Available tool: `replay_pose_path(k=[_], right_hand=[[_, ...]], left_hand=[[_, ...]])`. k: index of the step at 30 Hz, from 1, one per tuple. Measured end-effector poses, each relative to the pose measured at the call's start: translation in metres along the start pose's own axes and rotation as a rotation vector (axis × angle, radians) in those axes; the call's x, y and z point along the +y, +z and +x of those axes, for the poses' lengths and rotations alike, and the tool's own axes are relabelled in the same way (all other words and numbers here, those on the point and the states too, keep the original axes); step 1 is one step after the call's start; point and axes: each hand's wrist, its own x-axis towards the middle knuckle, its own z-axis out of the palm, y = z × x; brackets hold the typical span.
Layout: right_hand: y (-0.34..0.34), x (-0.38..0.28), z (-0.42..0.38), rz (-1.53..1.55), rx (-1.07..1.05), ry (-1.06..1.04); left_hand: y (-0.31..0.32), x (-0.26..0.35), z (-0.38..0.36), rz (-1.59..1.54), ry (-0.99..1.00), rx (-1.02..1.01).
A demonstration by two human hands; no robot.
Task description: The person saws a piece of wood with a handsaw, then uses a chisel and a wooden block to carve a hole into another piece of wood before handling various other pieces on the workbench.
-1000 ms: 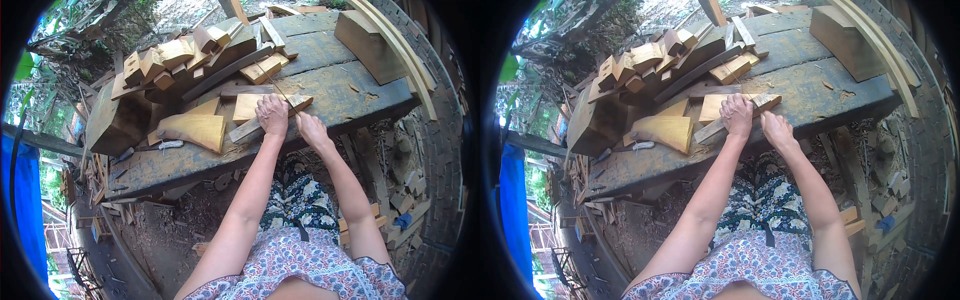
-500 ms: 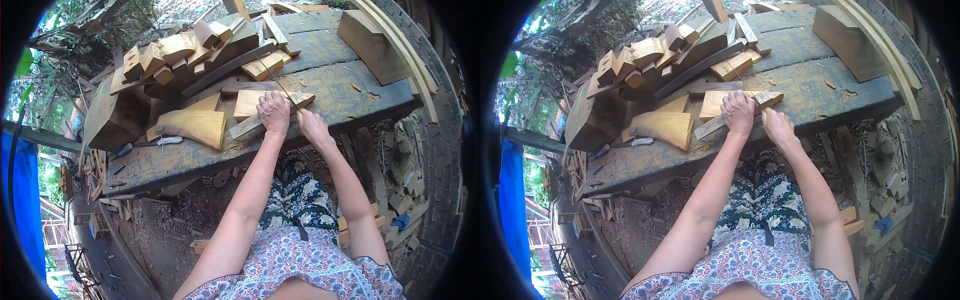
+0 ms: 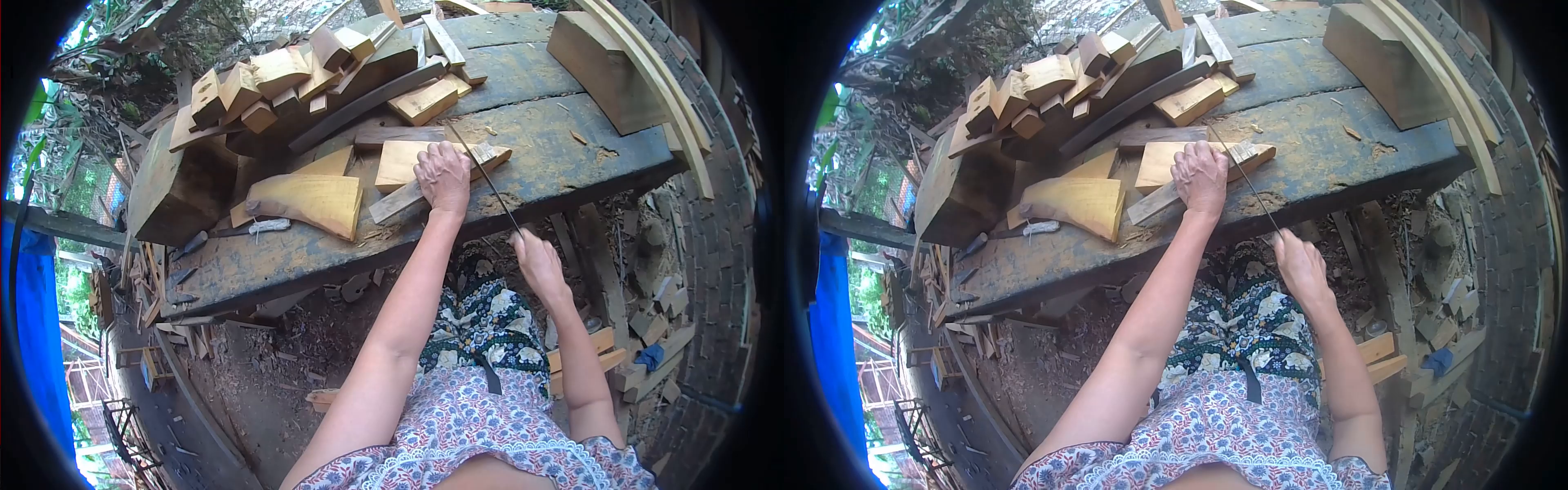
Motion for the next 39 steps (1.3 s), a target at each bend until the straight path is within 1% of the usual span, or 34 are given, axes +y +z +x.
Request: replay_pose_path(k=[2,3,4,7,10,12,15,16,19,21,26,28,30,32,37,39], right_hand=[[-0.002,-0.019,0.034,-0.014,0.017,-0.031],[0.008,-0.022,0.059,0.005,0.033,-0.073],[0.007,-0.039,0.075,0.003,0.07,-0.079],[0.006,-0.059,0.108,-0.051,0.063,-0.121],[0.006,-0.052,0.094,-0.032,0.103,-0.113],[0.009,-0.029,0.07,-0.002,0.075,-0.105],[0.007,-0.004,0.012,0.06,0.018,-0.027],[0.01,0.006,-0.002,0.084,0.012,-0.013],[0.01,0.015,-0.017,0.099,-0.013,0.028],[0.007,0.007,0.0,0.095,0.011,0.001],[0.011,-0.046,0.091,0.018,0.1,-0.102],[0.011,-0.057,0.1,0.024,0.111,-0.108],[0.011,-0.054,0.101,0.002,0.146,-0.137],[0.009,-0.037,0.081,0.004,0.125,-0.109],[0.007,0.005,-0.016,0.053,-0.01,0.027],[0.006,0.015,-0.034,0.057,-0.029,0.053]], left_hand=[[0.001,-0.001,0.0,-0.014,0.001,-0.001],[0.0,-0.001,0.0,-0.008,0.004,0.006],[-0.001,0.0,-0.001,-0.012,0.007,0.004],[-0.004,-0.002,0.0,-0.002,0.025,0.005],[-0.002,0.003,0.001,-0.003,-0.003,-0.029],[0.001,0.001,0.001,-0.001,-0.007,-0.008],[-0.003,0.001,0.001,0.009,-0.008,-0.018],[-0.006,0.003,0.001,-0.002,-0.018,-0.054],[-0.003,0.001,0.0,0.004,-0.005,-0.029],[0.0,-0.001,0.0,-0.007,0.005,-0.022],[-0.003,0.0,0.0,0.015,0.005,-0.003],[-0.003,-0.001,0.001,-0.01,0.005,-0.007],[-0.002,0.0,0.0,-0.013,0.003,-0.012],[0.0,0.0,0.001,-0.014,-0.016,-0.029],[-0.005,0.001,0.001,0.003,-0.018,-0.03],[-0.004,0.0,0.001,0.001,-0.009,-0.036]])
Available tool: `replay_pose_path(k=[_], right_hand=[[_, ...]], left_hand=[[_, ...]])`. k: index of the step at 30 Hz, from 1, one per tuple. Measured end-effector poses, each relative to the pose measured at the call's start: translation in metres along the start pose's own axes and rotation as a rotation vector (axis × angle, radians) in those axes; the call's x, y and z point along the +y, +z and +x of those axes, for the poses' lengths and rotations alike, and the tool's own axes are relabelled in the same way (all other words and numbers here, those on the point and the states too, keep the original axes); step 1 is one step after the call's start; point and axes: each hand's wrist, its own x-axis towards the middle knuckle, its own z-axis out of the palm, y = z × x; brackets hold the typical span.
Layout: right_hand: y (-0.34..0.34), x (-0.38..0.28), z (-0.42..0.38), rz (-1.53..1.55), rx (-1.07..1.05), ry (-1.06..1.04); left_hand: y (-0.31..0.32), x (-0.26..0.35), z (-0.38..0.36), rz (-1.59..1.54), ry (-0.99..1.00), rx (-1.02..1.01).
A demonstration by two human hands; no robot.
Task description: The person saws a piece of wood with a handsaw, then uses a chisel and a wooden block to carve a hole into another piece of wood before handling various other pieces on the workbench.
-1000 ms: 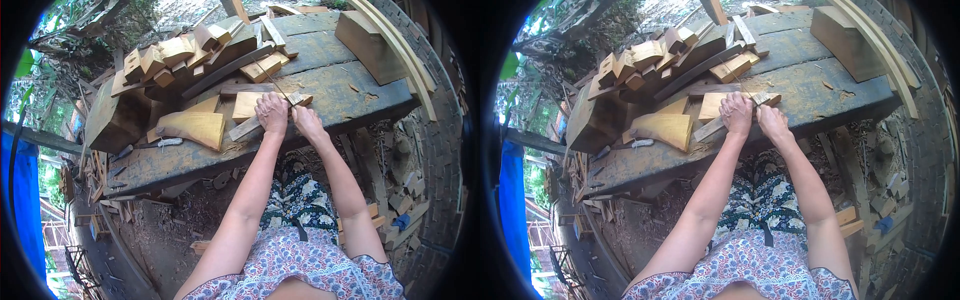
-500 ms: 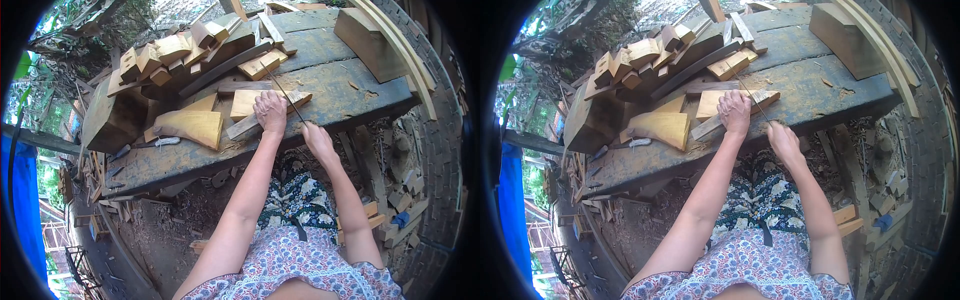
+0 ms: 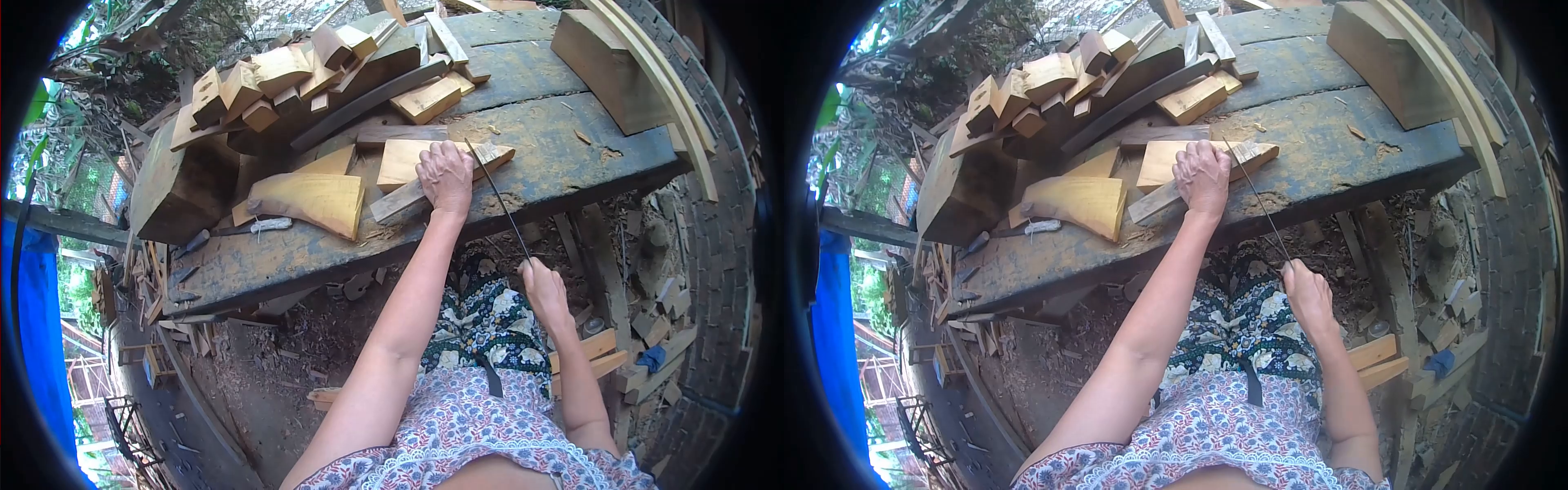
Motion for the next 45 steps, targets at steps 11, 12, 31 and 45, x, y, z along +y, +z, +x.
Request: replay_pose_path(k=[11,12,31,45], right_hand=[[-0.003,-0.081,0.134,-0.111,0.091,-0.171],[-0.003,-0.079,0.131,-0.111,0.091,-0.167],[0.006,-0.072,0.134,-0.128,0.137,-0.214],[0.001,-0.076,0.13,-0.131,0.076,-0.1]], left_hand=[[-0.002,0.0,0.0,-0.012,0.0,0.011],[-0.001,0.001,-0.001,-0.017,-0.002,0.0],[0.001,-0.002,-0.001,-0.011,0.024,0.056],[0.009,0.002,-0.003,-0.03,0.008,0.074]])
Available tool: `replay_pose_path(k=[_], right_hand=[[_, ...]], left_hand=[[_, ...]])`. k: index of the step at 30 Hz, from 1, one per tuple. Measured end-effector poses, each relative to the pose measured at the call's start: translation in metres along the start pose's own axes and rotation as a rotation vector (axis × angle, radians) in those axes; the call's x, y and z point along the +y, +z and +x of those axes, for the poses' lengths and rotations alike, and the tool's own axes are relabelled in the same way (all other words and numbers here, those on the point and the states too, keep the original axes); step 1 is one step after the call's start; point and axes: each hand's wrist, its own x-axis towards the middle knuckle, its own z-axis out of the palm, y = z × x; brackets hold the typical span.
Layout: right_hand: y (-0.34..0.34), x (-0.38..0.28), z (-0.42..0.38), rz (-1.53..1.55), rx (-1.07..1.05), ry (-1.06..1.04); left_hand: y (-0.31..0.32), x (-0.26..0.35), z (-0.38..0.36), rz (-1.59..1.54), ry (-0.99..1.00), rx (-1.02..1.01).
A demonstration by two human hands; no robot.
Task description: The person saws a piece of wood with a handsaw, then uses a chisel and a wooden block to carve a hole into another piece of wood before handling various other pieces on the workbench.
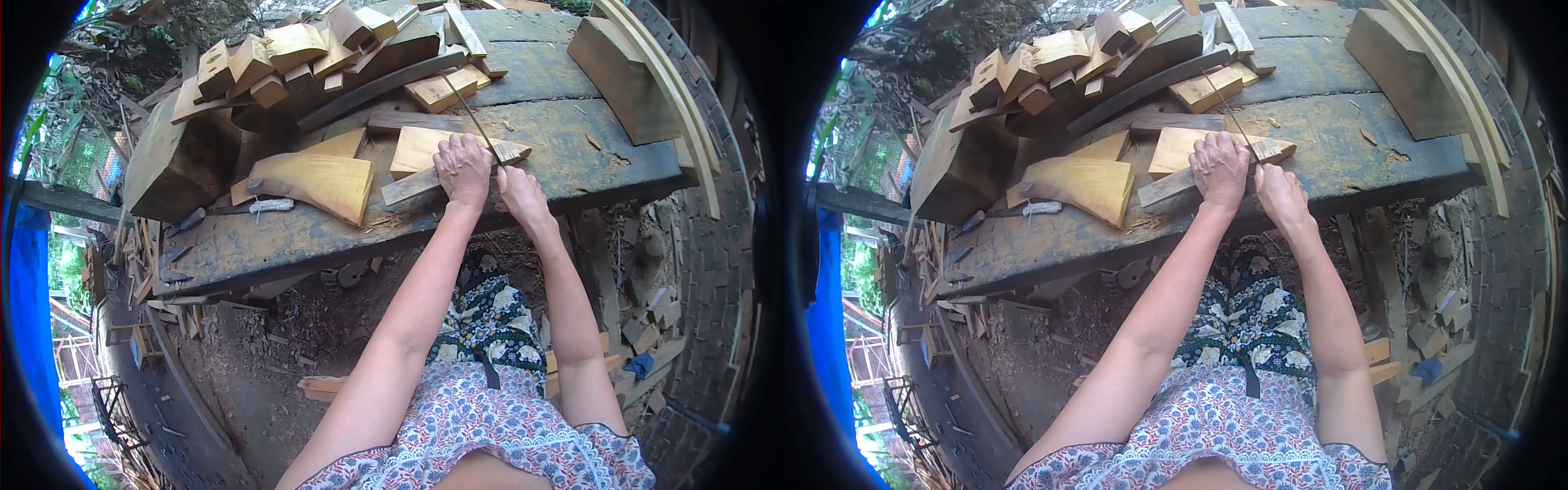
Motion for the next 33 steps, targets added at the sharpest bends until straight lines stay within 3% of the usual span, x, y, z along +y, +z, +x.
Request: replay_pose_path(k=[7,15,25,33], right_hand=[[0.004,0.007,-0.009,0.011,0.039,-0.03],[-0.005,0.058,-0.126,0.15,-0.085,0.083],[0.003,0.011,-0.008,0.03,0.015,-0.073],[0.006,0.032,-0.065,0.115,0.026,-0.029]], left_hand=[[-0.003,0.0,0.003,-0.002,-0.005,-0.033],[0.001,0.001,0.0,0.058,0.012,-0.01],[-0.005,0.0,0.0,0.014,0.028,-0.018],[-0.007,0.002,0.001,-0.002,0.031,-0.029]])
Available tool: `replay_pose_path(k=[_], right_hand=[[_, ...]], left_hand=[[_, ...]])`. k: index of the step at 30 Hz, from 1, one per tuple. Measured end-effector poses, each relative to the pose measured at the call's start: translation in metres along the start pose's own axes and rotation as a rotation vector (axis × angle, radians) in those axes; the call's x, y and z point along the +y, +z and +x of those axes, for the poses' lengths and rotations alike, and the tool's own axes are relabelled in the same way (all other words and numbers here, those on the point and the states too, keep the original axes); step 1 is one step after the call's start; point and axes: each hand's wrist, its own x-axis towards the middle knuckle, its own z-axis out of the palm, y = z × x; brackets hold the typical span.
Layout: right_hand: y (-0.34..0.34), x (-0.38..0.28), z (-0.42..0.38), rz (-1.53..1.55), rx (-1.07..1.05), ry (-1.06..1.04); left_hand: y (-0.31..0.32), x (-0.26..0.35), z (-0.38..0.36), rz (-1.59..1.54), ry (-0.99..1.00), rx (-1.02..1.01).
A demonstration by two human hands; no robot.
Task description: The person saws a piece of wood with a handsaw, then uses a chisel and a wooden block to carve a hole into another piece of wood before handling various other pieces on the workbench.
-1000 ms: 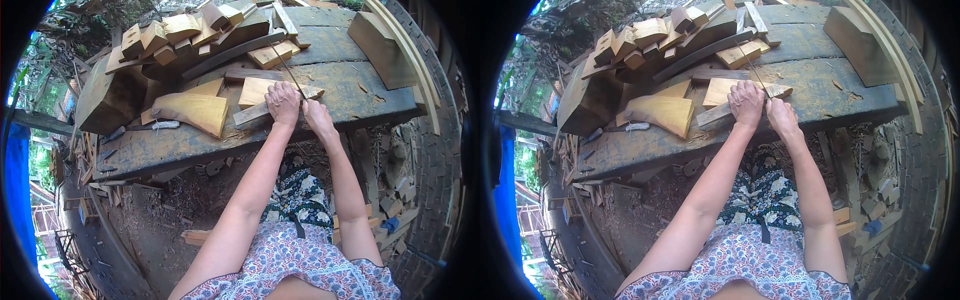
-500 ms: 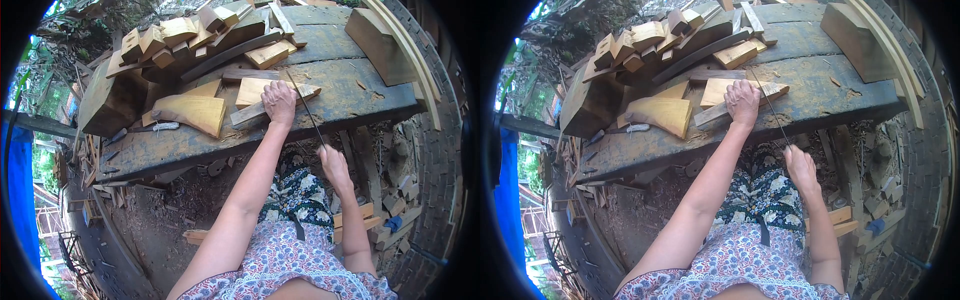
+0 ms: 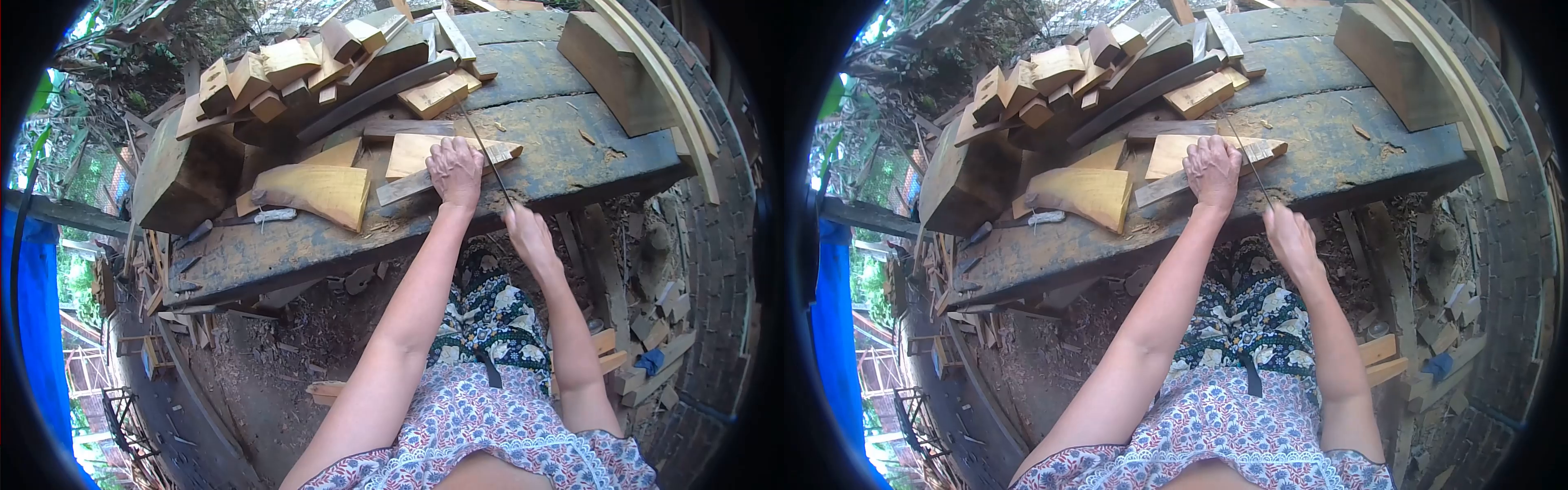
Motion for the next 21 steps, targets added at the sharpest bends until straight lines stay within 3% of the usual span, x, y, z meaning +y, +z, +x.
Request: replay_pose_path(k=[4,12,16,18,21], right_hand=[[-0.001,0.021,-0.056,0.024,-0.088,0.109],[-0.006,0.031,-0.016,-0.083,-0.008,0.011],[-0.012,0.013,-0.005,-0.062,-0.075,-0.024],[-0.003,0.022,-0.017,-0.06,0.045,-0.073],[-0.009,0.03,-0.041,-0.035,-0.083,0.025]], left_hand=[[0.002,-0.001,0.001,0.01,-0.019,-0.003],[0.007,-0.008,0.011,0.054,-0.09,-0.015],[0.004,-0.008,0.009,0.049,-0.049,-0.016],[0.005,-0.007,0.009,0.046,-0.031,0.001],[0.006,-0.011,0.009,0.033,-0.011,0.02]])
